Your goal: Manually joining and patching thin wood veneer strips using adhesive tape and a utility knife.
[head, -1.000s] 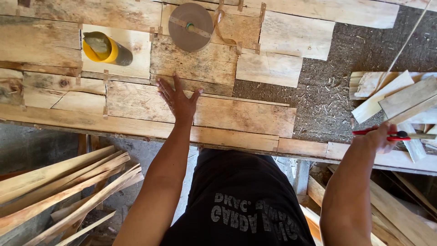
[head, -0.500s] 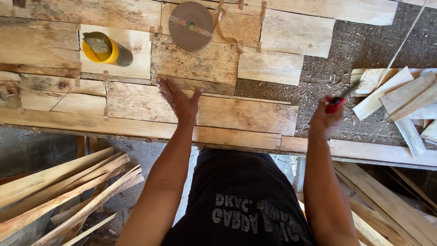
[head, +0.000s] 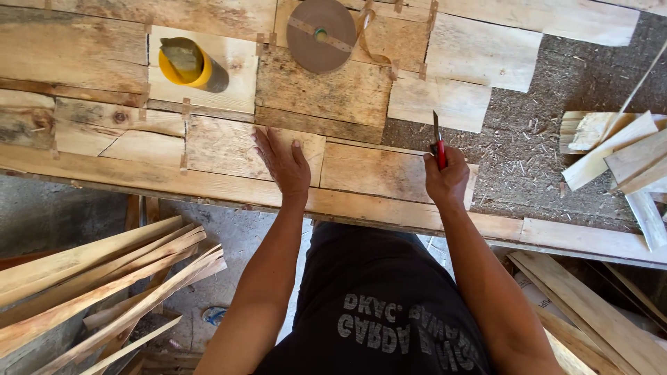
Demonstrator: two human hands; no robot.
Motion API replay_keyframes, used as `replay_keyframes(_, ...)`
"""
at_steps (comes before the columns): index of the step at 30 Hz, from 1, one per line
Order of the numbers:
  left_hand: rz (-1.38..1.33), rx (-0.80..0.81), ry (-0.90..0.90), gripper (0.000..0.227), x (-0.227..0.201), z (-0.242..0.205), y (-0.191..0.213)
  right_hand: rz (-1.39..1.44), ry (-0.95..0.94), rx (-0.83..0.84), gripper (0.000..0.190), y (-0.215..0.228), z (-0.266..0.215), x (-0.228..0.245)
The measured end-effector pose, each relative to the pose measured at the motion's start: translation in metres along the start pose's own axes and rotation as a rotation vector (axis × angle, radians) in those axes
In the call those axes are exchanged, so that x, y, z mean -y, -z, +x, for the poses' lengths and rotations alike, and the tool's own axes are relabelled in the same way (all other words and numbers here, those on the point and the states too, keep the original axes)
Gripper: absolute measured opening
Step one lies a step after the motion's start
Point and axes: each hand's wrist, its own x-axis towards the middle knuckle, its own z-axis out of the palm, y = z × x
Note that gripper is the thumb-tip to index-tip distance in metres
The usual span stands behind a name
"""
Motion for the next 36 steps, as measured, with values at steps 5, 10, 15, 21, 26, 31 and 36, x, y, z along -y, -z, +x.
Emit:
replay_keyframes(5, 0.048, 0.018, -0.069, 0.07, 0.008, -0.012, 0.022, -0.017, -0.059, 0.006, 0.021, 0.011, -0.02, -0.014)
replay_keyframes(10, -0.013, -0.02, -0.004, 0.072, 0.018, -0.015, 0.033, -0.09, -0.085, -0.019, 0.026, 0.017, -0.041, -0.057)
replay_keyframes(15, -0.165, -0.112, 0.038, 0.068, 0.014, -0.001, 0.054, 0.183, -0.442, -0.166, 0.02, 0.035, -0.047, -0.094)
replay_keyframes(21, -0.388, 0.048, 0.094, 0.038, -0.023, 0.021, 0.064, 0.279, -0.479, -0.365, 0.019, 0.057, -0.044, -0.128)
replay_keyframes(26, -0.448, 0.27, -0.088, 0.017, -0.087, 0.052, 0.019, 0.415, -0.476, -0.419, 0.017, 0.05, -0.06, -0.139)
replay_keyframes(31, -0.369, 0.326, -0.305, 0.014, -0.138, 0.075, -0.081, 0.397, -0.416, -0.391, 0.014, 0.044, -0.089, -0.132)
replay_keyframes(36, -0.257, 0.522, 0.247, 0.029, -0.182, 0.103, -0.147, 0.436, -0.488, -0.239, 0.016, 0.063, -0.106, -0.12)
